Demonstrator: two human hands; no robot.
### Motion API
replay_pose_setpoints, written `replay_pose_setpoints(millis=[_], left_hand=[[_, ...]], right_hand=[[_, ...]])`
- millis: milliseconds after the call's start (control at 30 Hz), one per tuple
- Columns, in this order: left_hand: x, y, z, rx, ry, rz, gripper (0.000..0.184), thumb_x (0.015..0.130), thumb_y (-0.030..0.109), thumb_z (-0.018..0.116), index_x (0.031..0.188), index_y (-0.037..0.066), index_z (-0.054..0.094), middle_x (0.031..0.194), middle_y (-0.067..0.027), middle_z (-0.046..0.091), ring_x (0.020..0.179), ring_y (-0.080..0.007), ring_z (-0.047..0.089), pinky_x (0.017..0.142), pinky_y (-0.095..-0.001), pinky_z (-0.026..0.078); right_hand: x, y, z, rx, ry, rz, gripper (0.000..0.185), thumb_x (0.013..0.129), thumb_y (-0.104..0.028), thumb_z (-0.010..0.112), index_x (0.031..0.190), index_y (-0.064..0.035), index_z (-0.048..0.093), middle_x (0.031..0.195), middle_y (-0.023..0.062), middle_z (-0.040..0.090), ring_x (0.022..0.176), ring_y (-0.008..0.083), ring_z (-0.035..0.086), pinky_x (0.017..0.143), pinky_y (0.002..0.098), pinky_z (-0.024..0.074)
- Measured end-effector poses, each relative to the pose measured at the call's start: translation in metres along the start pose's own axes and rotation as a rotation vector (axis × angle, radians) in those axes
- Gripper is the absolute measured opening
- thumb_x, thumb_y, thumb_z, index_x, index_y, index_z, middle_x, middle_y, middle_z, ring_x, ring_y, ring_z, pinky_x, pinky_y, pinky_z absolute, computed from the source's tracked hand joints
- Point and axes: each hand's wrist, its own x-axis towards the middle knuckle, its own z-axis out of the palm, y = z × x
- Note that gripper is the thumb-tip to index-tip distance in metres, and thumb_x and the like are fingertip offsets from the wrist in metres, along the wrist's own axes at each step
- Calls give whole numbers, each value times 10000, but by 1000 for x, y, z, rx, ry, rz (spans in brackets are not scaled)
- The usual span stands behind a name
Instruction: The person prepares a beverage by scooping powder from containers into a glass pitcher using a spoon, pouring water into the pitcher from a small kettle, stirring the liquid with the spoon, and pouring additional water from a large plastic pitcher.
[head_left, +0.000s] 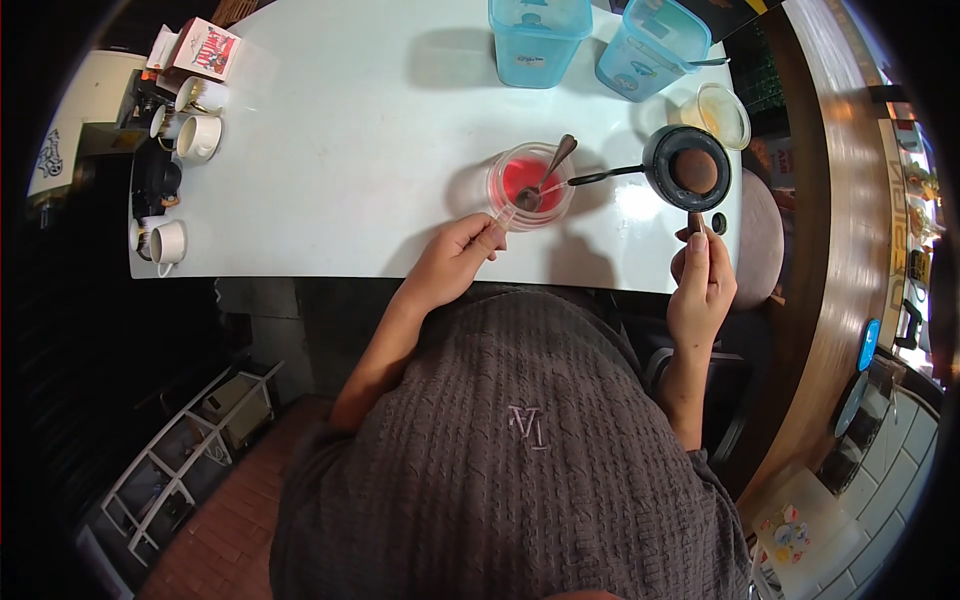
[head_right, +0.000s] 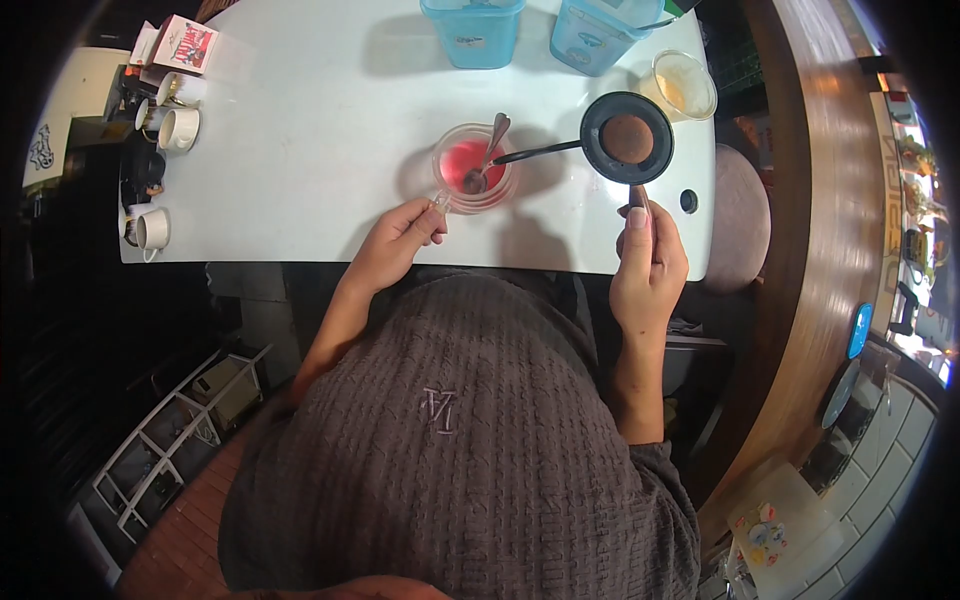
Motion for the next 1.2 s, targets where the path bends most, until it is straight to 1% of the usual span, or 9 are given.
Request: replay_pose_setpoints(millis=[33,100,200,333,400,600,800,1200], left_hand=[[0,0,0,0,0,1,303,1001,284,465,895,26,584,802,5,561,767,-73,513,718,-236,421],[1,-1,1,10,14,11,299,990,271,486,856,12,555,755,-10,550,717,-99,511,674,-258,439],[0,0,2,6,19,13,309,991,281,481,850,16,553,747,-8,539,707,-96,500,670,-260,436],[0,-1,1,6,18,4,310,991,288,481,852,21,555,747,-6,538,707,-95,498,671,-258,434],[1,-2,0,6,-11,-10,297,1008,277,447,861,45,558,770,13,517,745,-70,489,704,-228,412],[0,0,0,16,-15,-26,298,1007,281,446,858,46,554,781,16,512,752,-73,487,711,-229,417],[0,-3,0,14,-15,-30,308,1007,298,445,859,49,553,781,19,509,749,-72,484,707,-228,416],[0,0,1,0,-7,-24,324,1002,317,457,859,46,561,765,18,510,736,-69,482,692,-231,416]], right_hand=[[0,0,0,0,0,-1,283,975,-209,496,973,54,601,625,-39,435,564,33,376,514,204,285],[1,-1,1,12,19,-3,286,974,-210,497,979,56,601,625,-40,436,564,32,376,513,204,284],[3,-2,1,16,21,-14,289,975,-209,496,992,58,604,626,-40,438,564,31,377,511,202,281],[6,-2,2,26,27,-24,292,976,-208,495,999,61,606,623,-43,435,561,28,374,509,199,276],[8,0,2,23,30,-39,301,978,-211,496,1014,65,609,620,-44,432,557,25,370,508,197,271],[15,-3,3,35,53,-17,332,978,-232,503,1041,74,616,617,-43,434,553,26,365,510,199,275],[24,-4,4,3,73,-43,342,977,-238,498,1024,77,622,613,-36,434,559,31,373,522,206,291],[24,-4,6,25,45,-42,332,977,-228,501,1029,77,622,617,-38,439,560,31,376,519,203,291]])
